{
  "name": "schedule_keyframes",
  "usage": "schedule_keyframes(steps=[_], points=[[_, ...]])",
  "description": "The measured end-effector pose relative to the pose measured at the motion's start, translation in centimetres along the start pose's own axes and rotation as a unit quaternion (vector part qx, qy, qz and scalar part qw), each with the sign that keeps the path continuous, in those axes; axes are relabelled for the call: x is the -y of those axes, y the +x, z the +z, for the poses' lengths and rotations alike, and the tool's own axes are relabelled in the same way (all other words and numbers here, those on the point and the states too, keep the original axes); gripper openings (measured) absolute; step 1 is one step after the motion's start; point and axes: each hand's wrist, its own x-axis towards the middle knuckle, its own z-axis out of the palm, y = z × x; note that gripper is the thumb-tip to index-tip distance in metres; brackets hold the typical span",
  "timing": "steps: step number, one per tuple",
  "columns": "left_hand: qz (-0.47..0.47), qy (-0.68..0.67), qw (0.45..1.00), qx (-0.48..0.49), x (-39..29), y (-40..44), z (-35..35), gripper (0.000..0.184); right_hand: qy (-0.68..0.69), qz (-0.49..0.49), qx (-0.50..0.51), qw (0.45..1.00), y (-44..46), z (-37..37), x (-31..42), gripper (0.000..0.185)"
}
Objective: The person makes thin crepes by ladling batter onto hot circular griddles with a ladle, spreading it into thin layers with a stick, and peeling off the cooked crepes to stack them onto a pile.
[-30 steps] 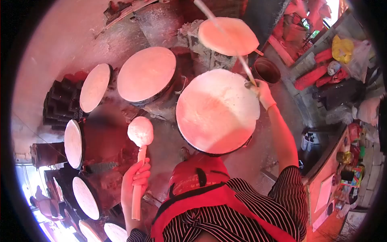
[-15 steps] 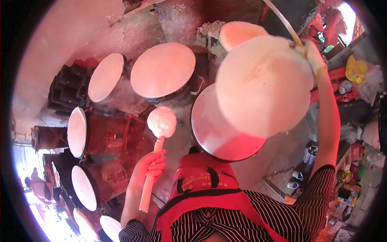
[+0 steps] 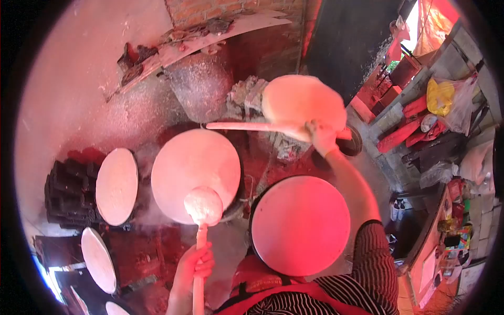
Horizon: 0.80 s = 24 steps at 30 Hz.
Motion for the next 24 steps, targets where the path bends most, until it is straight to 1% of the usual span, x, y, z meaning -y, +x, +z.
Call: schedule_keyframes(steps=[1,2,3,5,6,8,9,10,11,12,13,14,15,16,17,18,19,20,21,22,23,24], points=[[-0.001,0.005,1.0,-0.006,-0.8,0.6,0.0,0.016,0.007,0.01,-0.035,0.999,-0.7,2.6,0.9,0.019],[-0.002,0.01,1.0,0.01,-1.6,1.3,-0.5,0.016,0.024,0.05,-0.001,0.998,-1.0,3.6,2.1,0.021],[-0.004,0.016,1.0,0.012,-2.2,1.8,-0.4,0.016,0.054,0.055,-0.023,0.997,-1.4,4.6,2.7,0.024],[0.011,0.019,1.0,0.014,-2.3,2.0,0.1,0.016,0.077,0.065,-0.012,0.995,-1.8,4.5,3.5,0.027],[0.009,0.023,1.0,0.015,-2.4,2.2,0.3,0.016,0.076,0.07,-0.013,0.995,-2.0,4.3,4.0,0.027],[0.011,0.058,0.998,-0.003,-2.0,2.1,0.7,0.017,0.072,0.148,-0.018,0.986,-2.5,1.2,5.0,0.029],[0.013,0.061,0.998,-0.002,-1.5,1.9,1.2,0.017,0.073,0.149,-0.022,0.986,-3.1,-0.8,5.0,0.029],[0.017,0.087,0.996,-0.006,-0.8,1.7,1.8,0.018,0.159,0.17,0.123,0.965,-4.2,-3.0,5.1,0.029],[0.021,0.112,0.993,-0.012,0.1,1.4,2.5,0.019,0.243,0.184,0.266,0.915,-5.7,-5.7,5.2,0.03],[0.025,0.111,0.993,-0.014,1.2,1.0,3.0,0.019,0.388,0.202,0.266,0.859,-7.7,-9.5,5.3,0.031],[0.025,0.143,0.989,-0.002,2.4,0.8,3.4,0.02,0.524,0.213,0.263,0.782,-10.2,-13.8,5.3,0.031],[0.025,0.173,0.985,0.007,4.0,0.4,3.7,0.021,0.551,0.14,0.176,0.804,-13.0,-18.1,5.3,0.038],[0.035,0.206,0.978,0.017,5.9,0.3,3.9,0.021,0.572,0.065,0.087,0.813,-16.3,-21.5,5.1,0.045],[0.048,0.232,0.972,0.002,8.0,-0.1,5.0,0.021,0.589,0.083,0.15,0.789,-21.2,-23.4,4.5,0.048],[0.069,0.253,0.965,0.009,10.3,-0.4,5.7,0.021,0.603,0.099,0.217,0.761,-25.8,-25.0,3.2,0.051],[0.098,0.322,0.941,-0.031,12.9,-0.9,7.7,0.02,0.609,0.089,0.224,0.756,-28.6,-26.4,1.5,0.051],[0.134,0.421,0.897,-0.033,15.3,-0.9,8.4,0.023,0.551,-0.011,0.187,0.813,-31.3,-28.0,-0.1,0.056],[0.186,0.552,0.81,-0.059,17.4,-1.1,9.8,0.03,0.484,-0.109,0.146,0.856,-34.0,-29.8,-1.4,0.063],[0.338,0.677,0.652,-0.043,20.0,0.6,9.0,0.036,0.491,-0.112,0.154,0.85,-36.0,-32.2,-2.4,0.063],[0.449,0.724,0.523,-0.016,22.6,0.1,10.6,0.032,0.409,-0.093,0.184,0.889,-37.3,-34.7,-3.4,0.067],[0.386,0.732,0.562,-0.011,24.9,-0.3,12.6,0.034,0.321,-0.074,0.213,0.92,-38.9,-36.3,-4.4,0.073],[0.389,0.761,0.518,-0.022,26.9,0.5,13.1,0.029,0.343,-0.009,0.178,0.922,-41.1,-36.7,-5.1,0.069]])
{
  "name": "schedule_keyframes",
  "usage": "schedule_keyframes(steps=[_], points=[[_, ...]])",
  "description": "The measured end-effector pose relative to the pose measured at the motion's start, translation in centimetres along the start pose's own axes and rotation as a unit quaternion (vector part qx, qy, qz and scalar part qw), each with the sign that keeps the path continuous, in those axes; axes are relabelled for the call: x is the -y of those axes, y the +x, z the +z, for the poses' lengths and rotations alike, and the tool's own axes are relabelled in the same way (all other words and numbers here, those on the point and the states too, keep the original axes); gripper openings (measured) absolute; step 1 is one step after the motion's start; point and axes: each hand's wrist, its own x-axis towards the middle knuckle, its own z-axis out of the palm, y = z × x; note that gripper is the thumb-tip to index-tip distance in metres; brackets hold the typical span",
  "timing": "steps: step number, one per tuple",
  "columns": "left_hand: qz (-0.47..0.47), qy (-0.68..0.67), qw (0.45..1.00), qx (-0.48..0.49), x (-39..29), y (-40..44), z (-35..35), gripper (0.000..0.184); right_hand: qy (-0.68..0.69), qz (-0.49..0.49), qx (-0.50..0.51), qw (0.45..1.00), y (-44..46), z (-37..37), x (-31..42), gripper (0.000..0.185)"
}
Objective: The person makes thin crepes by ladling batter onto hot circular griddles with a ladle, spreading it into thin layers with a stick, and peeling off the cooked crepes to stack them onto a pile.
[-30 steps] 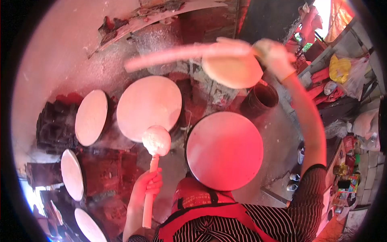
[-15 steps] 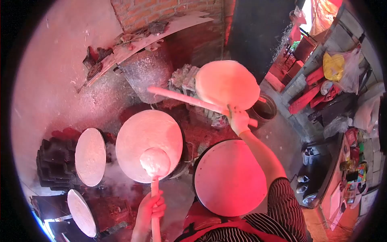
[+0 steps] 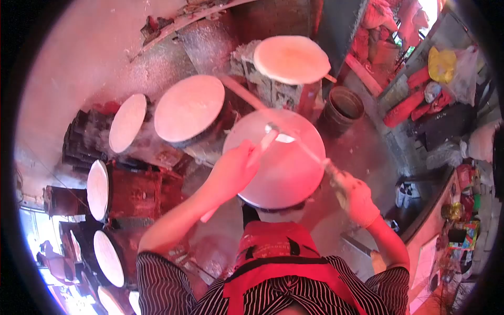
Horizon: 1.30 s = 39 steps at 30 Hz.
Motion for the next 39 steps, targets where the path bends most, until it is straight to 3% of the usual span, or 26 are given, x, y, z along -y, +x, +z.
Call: schedule_keyframes(steps=[1,2,4,5,7,9,10,11,12,13,15,17,19,20,21,22,23,25,26,31,32,33,35,36,37,39], points=[[-0.005,-0.003,1.0,0.006,-1.0,-0.1,1.8,0.029,0.003,0.003,0.007,1.0,-2.6,0.2,-1.0,0.069],[-0.012,-0.006,1.0,-0.011,-1.8,0.0,3.4,0.027,0.145,0.123,0.043,0.981,-5.0,0.5,-2.5,0.064],[-0.02,-0.007,0.999,-0.033,-2.6,0.6,7.0,0.025,0.42,0.306,0.089,0.849,-9.6,1.4,-3.5,0.053],[-0.055,-0.028,0.996,-0.06,-2.4,0.9,9.2,0.024,0.478,0.28,0.054,0.831,-13.0,6.3,-7.0,0.054],[-0.132,-0.09,0.984,-0.079,-1.6,1.8,13.5,0.028,0.562,0.401,0.041,0.723,-16.9,9.8,-6.4,0.054],[-0.171,-0.129,0.974,-0.07,0.2,3.4,18.9,0.034,0.492,0.23,-0.12,0.831,-18.8,17.3,-7.2,0.054],[-0.176,-0.143,0.967,-0.117,1.6,4.3,21.9,0.034,0.418,0.225,-0.128,0.871,-18.9,18.2,-6.5,0.055],[-0.181,-0.156,0.957,-0.163,1.9,5.0,23.5,0.034,0.418,0.223,-0.152,0.868,-18.6,19.0,-5.4,0.057],[-0.18,-0.156,0.958,-0.162,1.1,5.3,23.6,0.034,0.319,0.29,-0.089,0.898,-17.8,18.8,-4.6,0.057],[-0.167,-0.124,0.955,-0.21,-0.2,5.5,23.2,0.034,0.214,0.352,-0.023,0.911,-16.4,18.3,-4.2,0.058],[-0.154,-0.091,0.95,-0.257,-2.3,6.2,21.4,0.034,0.208,0.326,-0.112,0.915,-13.8,18.8,-3.4,0.053],[-0.071,-0.197,0.917,-0.338,-3.8,7.1,18.0,0.031,0.196,0.34,-0.105,0.914,-10.0,21.6,-4.8,0.053],[-0.003,-0.269,0.886,-0.377,-4.5,7.7,14.2,0.026,0.275,0.192,-0.304,0.892,-6.1,24.8,-6.3,0.051],[-0.004,-0.337,0.871,-0.358,-6.1,6.7,11.7,0.024,0.276,0.19,-0.302,0.893,-5.0,23.7,-6.2,0.051],[-0.006,-0.403,0.851,-0.337,-7.6,5.6,9.2,0.022,0.479,0.257,-0.203,0.815,-4.4,21.4,-5.5,0.049],[-0.023,-0.412,0.849,-0.331,-7.5,4.6,7.4,0.023,0.652,0.31,-0.09,0.686,-3.8,19.1,-4.5,0.048],[-0.038,-0.403,0.851,-0.333,-6.6,3.7,6.2,0.022,0.712,0.383,-0.083,0.582,-3.2,17.1,-3.2,0.048],[-0.084,-0.473,0.839,-0.254,-4.6,-1.1,4.4,0.023,0.738,0.338,-0.153,0.564,-5.5,18.0,-1.5,0.049],[-0.131,-0.478,0.833,-0.244,-3.4,-3.9,4.2,0.023,0.724,0.305,-0.2,0.585,-6.7,19.0,0.0,0.049],[-0.308,-0.534,0.763,-0.196,7.1,-16.8,8.8,0.014,0.672,0.359,-0.296,0.576,-4.7,25.1,7.2,0.048],[-0.317,-0.543,0.754,-0.192,8.1,-19.1,9.5,0.012,0.495,0.315,-0.348,0.731,-2.4,29.8,4.9,0.05],[-0.326,-0.552,0.745,-0.187,9.0,-21.0,9.9,0.012,0.562,0.383,-0.288,0.674,0.1,26.0,7.4,0.052],[-0.344,-0.561,0.732,-0.175,9.8,-24.2,9.2,0.015,0.517,0.292,-0.38,0.709,6.2,29.4,5.6,0.053],[-0.366,-0.566,0.719,-0.169,10.1,-25.5,8.6,0.018,0.429,0.256,-0.402,0.768,8.8,33.9,2.0,0.051],[-0.363,-0.57,0.719,-0.163,10.6,-26.5,7.9,0.018,0.423,0.255,-0.406,0.769,9.2,32.2,2.4,0.051],[-0.394,-0.621,0.668,-0.116,12.1,-28.5,6.3,0.02,0.602,0.316,-0.206,0.704,8.7,25.3,5.9,0.05]])
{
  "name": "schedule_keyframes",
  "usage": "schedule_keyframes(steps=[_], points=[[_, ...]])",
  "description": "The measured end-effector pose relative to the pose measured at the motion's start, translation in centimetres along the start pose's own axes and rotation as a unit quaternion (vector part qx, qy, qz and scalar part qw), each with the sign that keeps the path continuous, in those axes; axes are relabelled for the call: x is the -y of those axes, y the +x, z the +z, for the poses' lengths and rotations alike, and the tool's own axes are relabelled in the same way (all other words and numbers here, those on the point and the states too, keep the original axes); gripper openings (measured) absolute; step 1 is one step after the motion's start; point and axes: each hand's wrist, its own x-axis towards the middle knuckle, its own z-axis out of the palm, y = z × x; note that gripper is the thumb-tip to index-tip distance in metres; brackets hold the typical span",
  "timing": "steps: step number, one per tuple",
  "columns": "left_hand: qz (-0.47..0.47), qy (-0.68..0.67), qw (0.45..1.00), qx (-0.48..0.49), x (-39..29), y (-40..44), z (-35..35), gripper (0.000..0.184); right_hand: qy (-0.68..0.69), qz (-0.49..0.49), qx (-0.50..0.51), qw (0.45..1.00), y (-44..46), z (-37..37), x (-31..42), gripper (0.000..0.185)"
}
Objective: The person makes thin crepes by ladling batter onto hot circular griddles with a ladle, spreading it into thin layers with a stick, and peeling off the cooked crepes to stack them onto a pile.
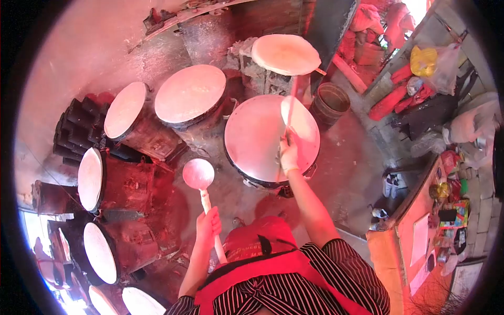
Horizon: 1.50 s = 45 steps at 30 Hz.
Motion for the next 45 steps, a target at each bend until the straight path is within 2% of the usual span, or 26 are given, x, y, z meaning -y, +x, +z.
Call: schedule_keyframes(steps=[2,3,5,6,8,10,14,16,18,20,22,24,25,27,30,32,33,34,36,38,39,40,42,43,44,45], points=[[-0.024,-0.011,1.0,0.01,0.5,1.2,-3.8,0.022,0.015,0.115,0.028,0.993,-2.6,-1.8,2.9,0.049],[-0.052,-0.023,0.998,0.01,0.8,1.9,-5.7,0.022,0.057,0.065,0.026,0.996,-2.8,-3.6,0.8,0.05],[-0.084,-0.048,0.995,0.014,0.8,3.0,-8.6,0.02,0.062,0.051,-0.097,0.992,-8.3,-4.3,0.1,0.045],[-0.086,-0.047,0.995,0.018,0.5,3.3,-9.6,0.02,0.067,0.013,-0.099,0.993,-11.6,-3.9,1.1,0.046],[-0.076,-0.066,0.995,-0.02,0.2,3.8,-11.2,0.016,0.036,0.007,-0.113,0.993,-11.3,-4.0,-2.4,0.047],[-0.082,-0.07,0.994,-0.024,-0.2,4.4,-12.3,0.013,0.001,0.008,-0.044,0.999,-10.3,-2.2,-3.0,0.048],[-0.092,-0.089,0.992,0.0,-0.7,5.5,-13.5,0.012,-0.02,0.043,-0.007,0.999,-8.9,1.8,0.0,0.047],[-0.104,-0.092,0.99,0.01,-0.7,5.9,-14.4,0.012,-0.038,0.083,0.027,0.995,-11.1,0.1,2.4,0.044],[-0.216,-0.174,0.957,0.079,-0.7,6.4,-15.4,0.012,-0.018,0.164,0.067,0.984,-12.5,-3.1,3.1,0.045],[-0.213,-0.156,0.962,0.063,-0.1,6.1,-15.4,0.014,-0.059,0.077,-0.088,0.991,-11.1,-5.1,0.7,0.044],[-0.208,-0.142,0.967,0.042,0.9,5.5,-15.1,0.016,-0.023,0.084,-0.126,0.988,-8.9,-6.2,0.5,0.044],[-0.17,-0.095,0.981,0.017,1.7,4.3,-14.3,0.021,-0.083,0.078,-0.019,0.993,-6.3,-6.2,0.2,0.045],[-0.166,-0.102,0.981,0.01,2.3,3.7,-13.8,0.021,-0.109,0.102,0.022,0.988,-7.1,-3.8,2.7,0.046],[-0.115,-0.059,0.99,-0.056,3.3,2.8,-12.1,0.023,-0.128,0.079,0.059,0.987,-4.2,-2.6,0.9,0.046],[-0.085,-0.113,0.986,-0.093,6.5,2.4,-10.3,0.017,-0.167,0.052,0.132,0.976,-4.3,-3.0,2.5,0.044],[-0.079,-0.134,0.98,-0.12,8.5,1.4,-8.7,0.017,-0.286,0.066,0.248,0.923,-5.1,-6.2,3.9,0.046],[-0.079,-0.15,0.976,-0.138,9.5,1.0,-7.8,0.018,-0.317,0.021,0.303,0.898,-5.6,-8.3,5.7,0.046],[-0.073,-0.156,0.974,-0.147,10.5,0.5,-6.9,0.018,-0.291,0.107,0.297,0.903,-7.1,-9.3,9.1,0.046],[-0.055,-0.188,0.972,-0.133,12.7,-0.5,-5.2,0.027,-0.228,0.199,0.288,0.908,-3.3,-14.5,9.7,0.044],[-0.056,-0.212,0.964,-0.148,14.8,-1.4,-3.8,0.033,-0.225,0.112,0.184,0.95,0.2,-15.0,8.5,0.043],[-0.048,-0.231,0.96,-0.15,15.7,-2.0,-2.7,0.033,-0.197,0.137,0.132,0.962,1.1,-14.5,8.6,0.045],[-0.039,-0.25,0.955,-0.152,16.6,-2.7,-1.5,0.033,-0.199,0.142,0.143,0.959,2.5,-13.8,7.8,0.045],[-0.032,-0.262,0.949,-0.174,18.0,-3.7,0.4,0.032,-0.256,0.106,0.279,0.919,5.0,-12.8,5.2,0.042],[-0.036,-0.26,0.949,-0.172,18.7,-4.1,0.9,0.031,-0.296,0.049,0.311,0.902,4.0,-11.7,5.1,0.041],[-0.039,-0.256,0.951,-0.169,19.1,-4.6,1.4,0.029,-0.249,0.082,0.329,0.907,2.5,-11.0,6.2,0.039],[-0.034,-0.256,0.95,-0.175,19.4,-5.0,1.8,0.029,-0.26,-0.035,0.375,0.889,4.5,-12.8,2.8,0.039]])
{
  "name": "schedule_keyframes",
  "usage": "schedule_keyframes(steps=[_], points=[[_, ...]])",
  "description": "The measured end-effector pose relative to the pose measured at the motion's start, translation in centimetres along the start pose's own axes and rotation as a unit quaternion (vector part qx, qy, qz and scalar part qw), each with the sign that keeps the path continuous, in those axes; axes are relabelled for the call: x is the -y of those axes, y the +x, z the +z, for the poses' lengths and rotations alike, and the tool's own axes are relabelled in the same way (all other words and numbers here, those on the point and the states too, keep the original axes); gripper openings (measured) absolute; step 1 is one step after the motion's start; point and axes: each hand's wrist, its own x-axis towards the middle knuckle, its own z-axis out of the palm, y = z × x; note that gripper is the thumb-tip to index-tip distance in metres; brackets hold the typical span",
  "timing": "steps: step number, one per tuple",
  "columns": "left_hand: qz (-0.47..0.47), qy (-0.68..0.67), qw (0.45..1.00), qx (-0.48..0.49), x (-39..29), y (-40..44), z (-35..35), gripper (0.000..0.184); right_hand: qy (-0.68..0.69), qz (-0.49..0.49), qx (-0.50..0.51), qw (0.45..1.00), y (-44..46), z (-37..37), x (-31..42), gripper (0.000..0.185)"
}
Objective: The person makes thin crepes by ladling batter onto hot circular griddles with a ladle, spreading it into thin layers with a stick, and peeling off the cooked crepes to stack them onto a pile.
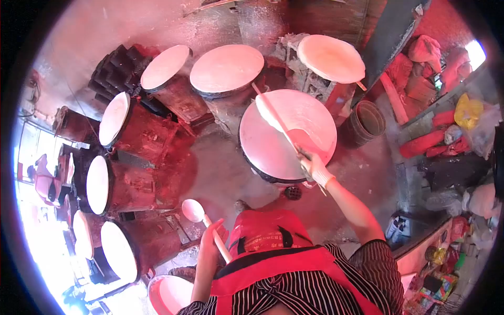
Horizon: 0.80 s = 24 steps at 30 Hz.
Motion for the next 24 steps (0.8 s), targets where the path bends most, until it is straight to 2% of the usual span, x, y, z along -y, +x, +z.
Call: schedule_keyframes(steps=[1,2,3,4,5,7,9,10,11,12,13,14,15,17,18,19,21,23,24], points=[[-0.001,-0.004,1.0,-0.028,0.5,-0.6,0.3,0.026,-0.055,-0.114,0.016,0.992,0.3,-0.5,-4.1,0.04],[-0.002,-0.008,0.998,-0.055,0.9,-1.1,0.6,0.023,0.003,0.052,0.087,0.995,-3.4,-2.5,2.8,0.041],[-0.003,-0.012,0.997,-0.082,1.2,-1.6,0.8,0.02,0.037,0.222,0.138,0.965,-7.4,-4.2,10.5,0.042],[0.0,-0.019,0.995,-0.1,1.4,-1.8,0.5,0.019,0.041,0.246,0.163,0.955,-7.4,-6.5,8.9,0.044],[0.005,-0.016,0.994,-0.104,1.4,-2.6,0.8,0.019,0.053,0.242,0.174,0.953,-7.7,-8.8,9.6,0.046],[0.047,-0.025,0.995,-0.082,1.3,-4.5,2.3,0.021,0.02,0.182,0.122,0.976,-5.6,-11.5,6.3,0.054],[0.051,-0.017,0.995,-0.087,0.9,-5.7,3.7,0.027,0.045,0.159,0.013,0.986,-2.2,-11.0,4.9,0.052],[0.047,-0.023,0.994,-0.094,0.7,-6.2,4.3,0.026,0.089,0.177,0.008,0.98,-1.3,-10.6,5.4,0.05],[0.042,-0.029,0.993,-0.105,0.7,-6.8,4.7,0.026,0.096,0.179,0.012,0.979,-1.5,-10.6,5.2,0.05],[0.044,-0.025,0.992,-0.115,1.0,-7.6,4.5,0.026,0.057,0.178,0.085,0.979,-2.2,-10.5,5.0,0.05],[0.077,-0.027,0.994,-0.078,1.5,-8.2,4.5,0.026,0.017,0.171,0.156,0.973,-2.6,-10.6,5.4,0.05],[0.11,-0.029,0.993,-0.039,1.9,-8.7,4.7,0.027,0.06,0.171,0.204,0.962,-4.2,-11.0,7.2,0.05],[0.112,-0.027,0.992,-0.046,2.4,-10.4,5.8,0.027,0.097,0.219,0.225,0.944,-5.2,-12.4,7.5,0.052],[0.219,0.1,0.969,0.054,3.0,-13.9,8.6,0.032,0.017,0.231,0.223,0.947,-4.4,-14.8,6.8,0.054],[0.248,0.188,0.947,0.085,3.5,-13.9,6.1,0.036,-0.019,0.168,0.198,0.965,-3.8,-15.1,6.8,0.057],[0.245,0.197,0.946,0.081,3.4,-14.8,6.7,0.036,-0.032,0.163,0.15,0.975,-1.9,-14.6,4.5,0.056],[0.237,0.212,0.944,0.084,3.5,-16.5,8.8,0.038,0.054,0.158,0.09,0.982,-0.9,-12.0,5.6,0.055],[0.214,0.205,0.952,0.076,2.9,-15.8,8.2,0.039,-0.004,0.173,0.177,0.969,-2.6,-10.7,5.3,0.053],[0.185,0.185,0.961,0.085,2.3,-15.3,7.9,0.037,0.023,0.17,0.195,0.966,-4.8,-10.5,5.1,0.051]])
